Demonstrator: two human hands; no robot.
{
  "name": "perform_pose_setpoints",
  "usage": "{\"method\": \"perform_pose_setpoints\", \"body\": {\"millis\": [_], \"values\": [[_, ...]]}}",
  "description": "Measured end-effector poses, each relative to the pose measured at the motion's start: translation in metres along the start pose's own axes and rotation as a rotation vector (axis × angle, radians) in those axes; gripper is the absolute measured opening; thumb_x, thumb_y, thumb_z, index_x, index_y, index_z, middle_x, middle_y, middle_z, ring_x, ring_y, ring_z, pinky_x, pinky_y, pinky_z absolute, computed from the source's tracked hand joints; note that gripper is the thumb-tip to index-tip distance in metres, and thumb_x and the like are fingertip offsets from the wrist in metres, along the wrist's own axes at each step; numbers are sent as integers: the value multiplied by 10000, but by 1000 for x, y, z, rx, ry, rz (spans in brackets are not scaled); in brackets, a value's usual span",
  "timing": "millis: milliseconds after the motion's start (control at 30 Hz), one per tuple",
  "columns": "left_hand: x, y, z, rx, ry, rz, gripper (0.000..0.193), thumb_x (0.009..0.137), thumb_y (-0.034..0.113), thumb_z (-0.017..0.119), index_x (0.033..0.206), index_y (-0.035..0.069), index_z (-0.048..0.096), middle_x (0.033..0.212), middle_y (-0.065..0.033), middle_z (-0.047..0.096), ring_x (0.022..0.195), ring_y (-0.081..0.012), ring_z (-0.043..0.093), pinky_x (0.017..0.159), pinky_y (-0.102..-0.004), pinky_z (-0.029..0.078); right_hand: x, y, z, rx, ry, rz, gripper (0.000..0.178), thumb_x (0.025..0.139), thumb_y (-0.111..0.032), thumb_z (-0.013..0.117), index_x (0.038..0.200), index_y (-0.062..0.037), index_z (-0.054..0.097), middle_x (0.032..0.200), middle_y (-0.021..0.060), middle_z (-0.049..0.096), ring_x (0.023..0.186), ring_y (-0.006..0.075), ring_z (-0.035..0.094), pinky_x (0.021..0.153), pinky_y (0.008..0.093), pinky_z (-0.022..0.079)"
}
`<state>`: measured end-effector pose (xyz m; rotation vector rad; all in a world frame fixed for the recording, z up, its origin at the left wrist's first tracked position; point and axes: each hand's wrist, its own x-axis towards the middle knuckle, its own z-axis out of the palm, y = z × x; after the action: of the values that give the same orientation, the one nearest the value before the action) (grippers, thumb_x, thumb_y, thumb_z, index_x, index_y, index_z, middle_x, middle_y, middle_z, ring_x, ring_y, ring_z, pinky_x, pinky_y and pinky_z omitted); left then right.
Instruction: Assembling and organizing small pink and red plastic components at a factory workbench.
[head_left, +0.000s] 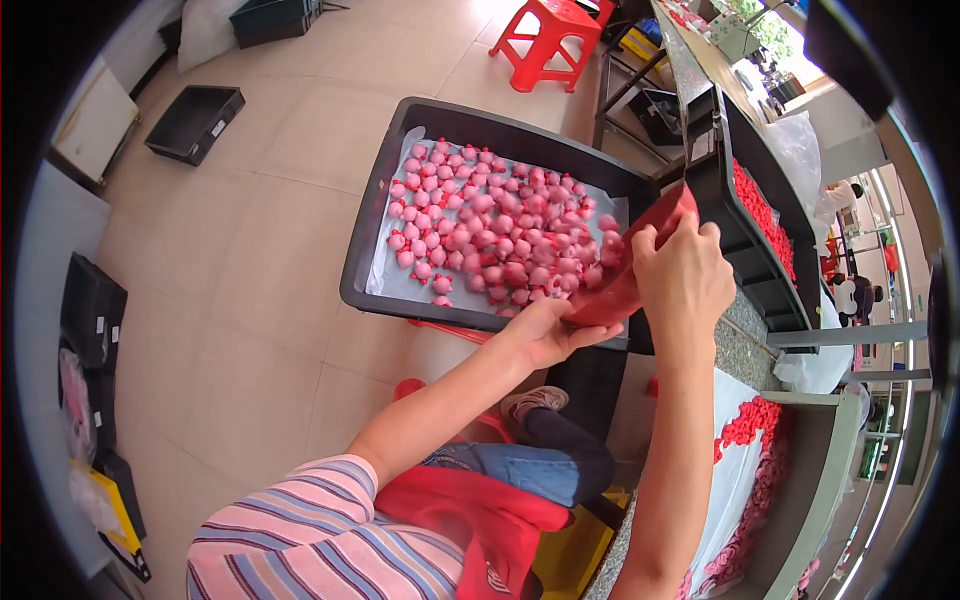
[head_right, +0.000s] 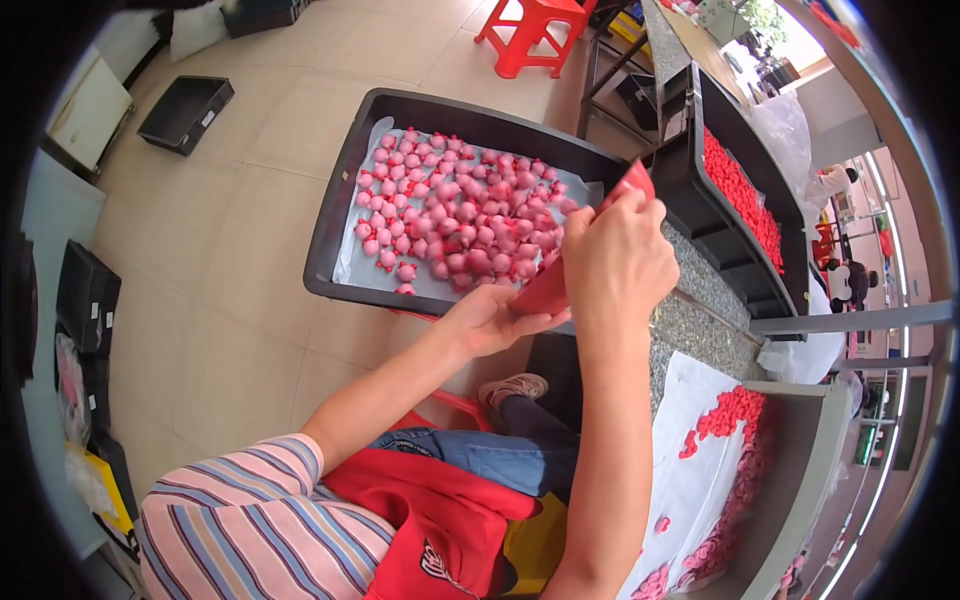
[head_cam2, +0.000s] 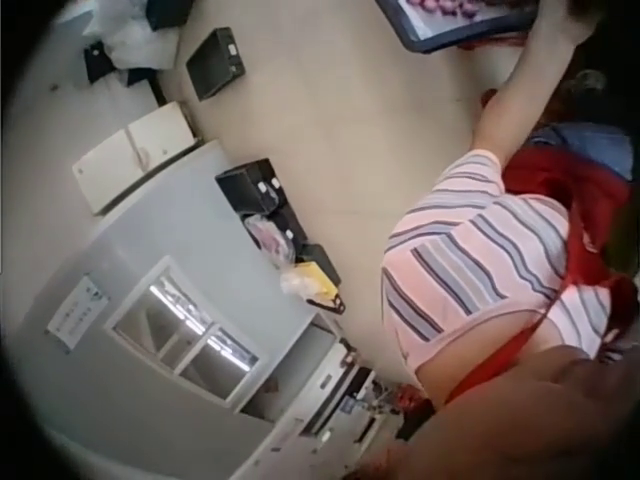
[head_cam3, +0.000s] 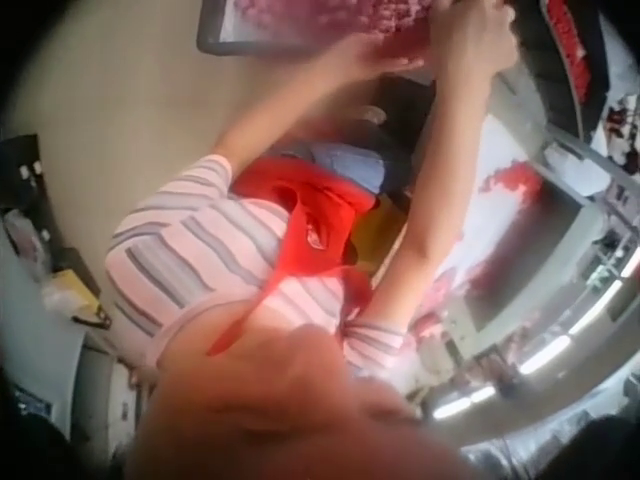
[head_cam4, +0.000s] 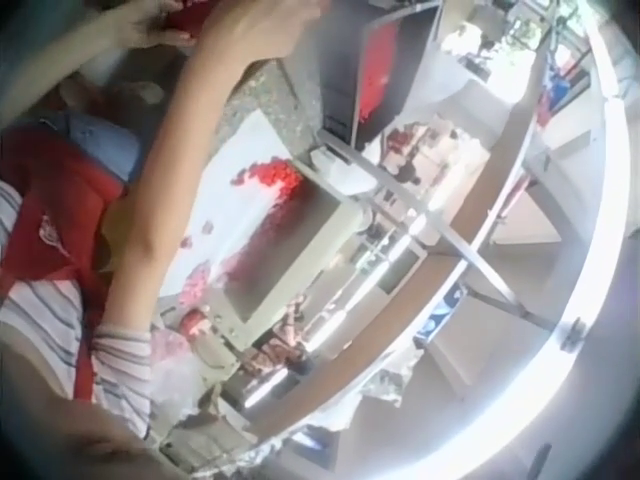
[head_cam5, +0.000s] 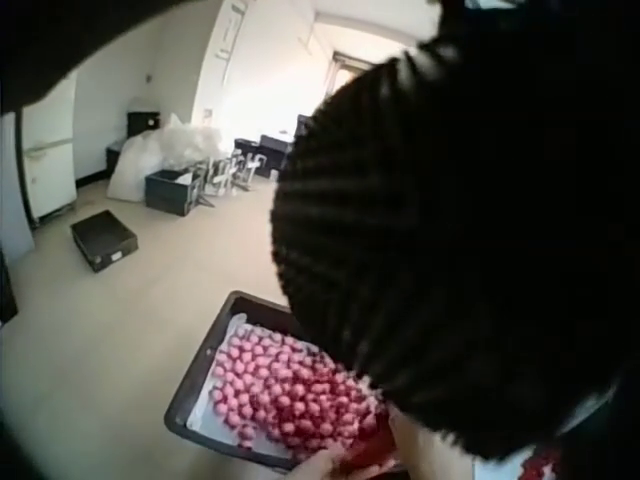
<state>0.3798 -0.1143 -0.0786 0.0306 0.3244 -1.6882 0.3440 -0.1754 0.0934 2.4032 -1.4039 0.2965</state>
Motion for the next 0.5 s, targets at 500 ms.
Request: {"method": "perform_pose_setpoints", "body": {"millis": [500], "values": [[-15, -121, -4, 238, 79, -220, 214, 754, 23, 448, 945, -5, 543, 892, -74, 567, 815, -200, 586, 796, -391, 504, -157, 93, -40, 831, 337, 594, 544, 834, -138, 579, 1316, -33, 350, 1190, 174, 474, 1021, 237, 512, 823, 351, 437]]}}
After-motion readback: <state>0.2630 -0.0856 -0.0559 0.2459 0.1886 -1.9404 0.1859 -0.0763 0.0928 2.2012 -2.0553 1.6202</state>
